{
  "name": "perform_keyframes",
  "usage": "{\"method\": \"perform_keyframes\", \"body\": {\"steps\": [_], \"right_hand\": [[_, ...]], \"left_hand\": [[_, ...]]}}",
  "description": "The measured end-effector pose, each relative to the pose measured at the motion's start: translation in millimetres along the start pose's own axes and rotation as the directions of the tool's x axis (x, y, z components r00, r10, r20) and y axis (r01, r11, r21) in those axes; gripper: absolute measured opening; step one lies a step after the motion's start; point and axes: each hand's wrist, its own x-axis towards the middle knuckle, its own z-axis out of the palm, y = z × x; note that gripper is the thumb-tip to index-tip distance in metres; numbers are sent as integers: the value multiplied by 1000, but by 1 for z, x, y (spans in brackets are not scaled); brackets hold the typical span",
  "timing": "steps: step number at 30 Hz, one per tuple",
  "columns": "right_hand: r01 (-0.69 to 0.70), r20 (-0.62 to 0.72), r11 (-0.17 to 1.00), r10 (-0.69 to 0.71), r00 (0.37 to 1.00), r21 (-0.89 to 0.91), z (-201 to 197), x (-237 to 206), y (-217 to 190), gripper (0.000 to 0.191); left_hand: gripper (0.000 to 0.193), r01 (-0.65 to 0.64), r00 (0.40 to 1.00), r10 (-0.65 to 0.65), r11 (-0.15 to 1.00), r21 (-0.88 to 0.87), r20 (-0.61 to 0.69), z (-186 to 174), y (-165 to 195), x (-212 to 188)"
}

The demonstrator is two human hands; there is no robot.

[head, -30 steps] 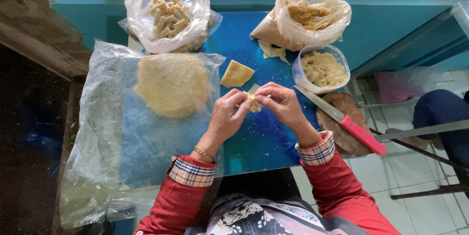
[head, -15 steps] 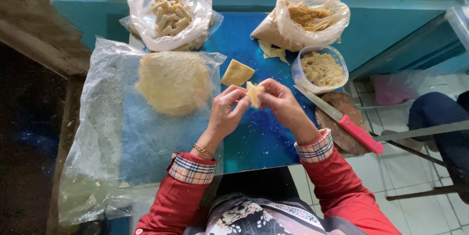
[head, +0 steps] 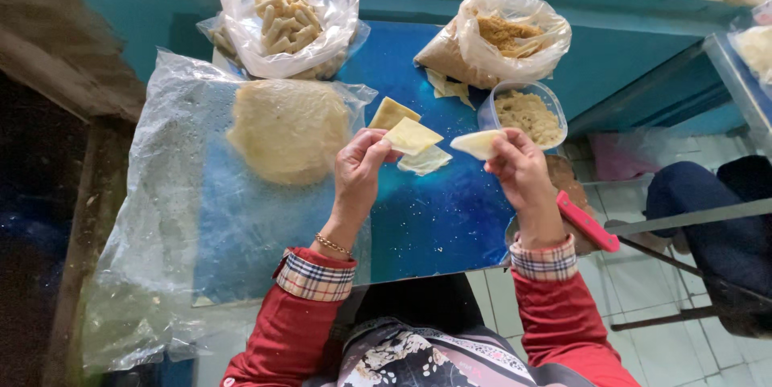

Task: The person sits at a small blue table and folds thin square pastry wrappers around a pinch of filling taken from a plastic container, pressing each wrapper closed by hand. The folded pieces are placed into a plastic bag of finished pastries, and the person repeats the wrapping cycle.

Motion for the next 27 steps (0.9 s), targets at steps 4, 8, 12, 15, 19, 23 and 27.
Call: {"method": "perform_keyframes", "body": {"steps": [4,8,12,15,19,23,27], "right_hand": [[257,49,863,-262,964,-435,18,-12,4,16],[345,206,323,-395,895,-881,66,-27,23,9],[397,341,145,-302,890,-906,107,-42,34,24],[374,325,134,-287,901,-918,122,-48,35,29],[355,322,73,-282,904,-932,130,-54,35,35],[462,435,-8,-350,829,-887,132,-63,35,34],[393,327,69,-434,839,-917,130,-65,21,19]], "left_hand": [[20,-19,998,22,999,47,-66,0,1,0],[18,-45,995,50,997,59,-86,0,3,0],[19,-34,995,39,998,51,-92,0,4,0],[18,-49,994,52,998,33,-91,-1,3,0],[17,-50,996,54,997,55,-77,1,4,-1],[19,-52,996,56,997,51,-73,1,8,-2],[19,-19,1000,22,986,164,-19,3,11,-2]]}}
